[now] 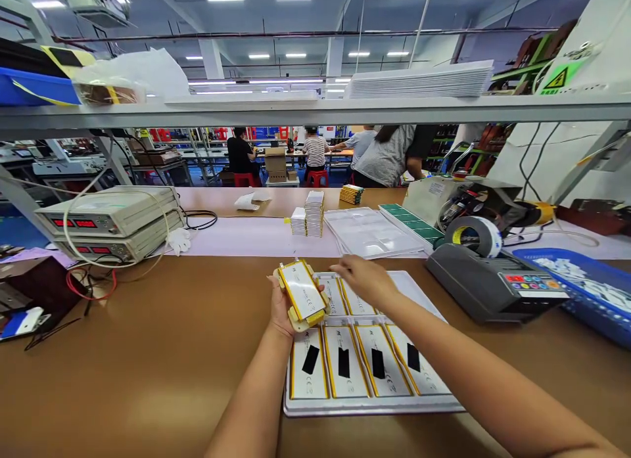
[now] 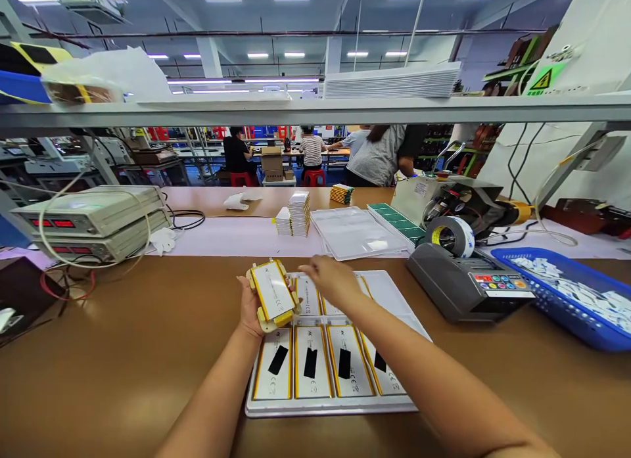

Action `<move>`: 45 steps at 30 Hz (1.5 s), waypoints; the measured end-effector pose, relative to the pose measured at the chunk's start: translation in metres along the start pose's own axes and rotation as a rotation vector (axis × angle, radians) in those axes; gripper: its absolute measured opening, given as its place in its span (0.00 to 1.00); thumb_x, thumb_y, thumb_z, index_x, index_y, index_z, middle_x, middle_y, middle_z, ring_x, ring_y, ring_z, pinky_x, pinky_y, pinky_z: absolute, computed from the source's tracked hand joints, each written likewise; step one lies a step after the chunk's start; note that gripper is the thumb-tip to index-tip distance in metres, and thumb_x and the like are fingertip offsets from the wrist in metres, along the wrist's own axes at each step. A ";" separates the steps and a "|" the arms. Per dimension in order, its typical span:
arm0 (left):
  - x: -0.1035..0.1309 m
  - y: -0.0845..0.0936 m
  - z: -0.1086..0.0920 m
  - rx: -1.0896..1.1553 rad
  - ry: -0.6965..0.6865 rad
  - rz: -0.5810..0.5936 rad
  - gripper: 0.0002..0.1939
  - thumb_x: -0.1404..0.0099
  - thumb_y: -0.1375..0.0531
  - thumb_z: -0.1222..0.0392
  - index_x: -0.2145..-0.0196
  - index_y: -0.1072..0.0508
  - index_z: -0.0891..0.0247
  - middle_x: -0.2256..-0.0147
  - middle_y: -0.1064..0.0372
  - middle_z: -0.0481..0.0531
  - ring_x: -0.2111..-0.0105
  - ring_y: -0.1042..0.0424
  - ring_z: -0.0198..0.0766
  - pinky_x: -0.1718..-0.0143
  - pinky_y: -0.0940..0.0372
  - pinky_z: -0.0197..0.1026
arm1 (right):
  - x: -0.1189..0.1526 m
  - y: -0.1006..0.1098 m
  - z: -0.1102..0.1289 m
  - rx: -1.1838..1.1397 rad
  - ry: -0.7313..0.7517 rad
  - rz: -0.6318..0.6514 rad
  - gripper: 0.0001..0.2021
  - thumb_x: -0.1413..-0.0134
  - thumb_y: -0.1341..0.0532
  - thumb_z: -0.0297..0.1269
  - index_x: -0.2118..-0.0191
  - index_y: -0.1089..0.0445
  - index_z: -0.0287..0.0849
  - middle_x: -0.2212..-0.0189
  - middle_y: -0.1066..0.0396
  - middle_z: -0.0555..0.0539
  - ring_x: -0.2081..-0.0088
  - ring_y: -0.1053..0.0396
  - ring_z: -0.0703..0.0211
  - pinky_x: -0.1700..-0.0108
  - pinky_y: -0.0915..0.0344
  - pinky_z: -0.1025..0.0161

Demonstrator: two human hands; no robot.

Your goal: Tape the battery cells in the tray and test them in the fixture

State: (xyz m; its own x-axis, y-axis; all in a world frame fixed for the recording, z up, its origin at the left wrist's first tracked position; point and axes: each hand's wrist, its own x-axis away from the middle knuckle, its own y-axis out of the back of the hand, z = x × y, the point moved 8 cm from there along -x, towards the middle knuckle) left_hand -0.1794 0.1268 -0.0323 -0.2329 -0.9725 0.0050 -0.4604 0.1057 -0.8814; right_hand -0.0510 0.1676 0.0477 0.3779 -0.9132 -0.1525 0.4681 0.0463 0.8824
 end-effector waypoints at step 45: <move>0.045 -0.008 -0.135 -1.847 -0.458 -1.160 0.28 0.64 0.35 0.49 0.63 0.32 0.60 0.70 0.37 0.55 0.58 0.38 0.62 0.59 0.49 0.63 | 0.110 -0.021 -0.169 -0.050 -0.343 0.278 0.19 0.43 0.56 0.44 0.72 0.35 0.38 0.72 0.31 0.43 0.71 0.35 0.61 0.72 0.45 0.68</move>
State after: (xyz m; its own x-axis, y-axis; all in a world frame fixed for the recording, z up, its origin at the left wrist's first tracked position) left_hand -0.3019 0.1105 0.0392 0.6826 -0.6744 -0.2815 -0.3239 -0.6245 0.7107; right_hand 0.1156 0.1341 -0.0629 0.2122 -0.9442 0.2519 0.4276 0.3215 0.8448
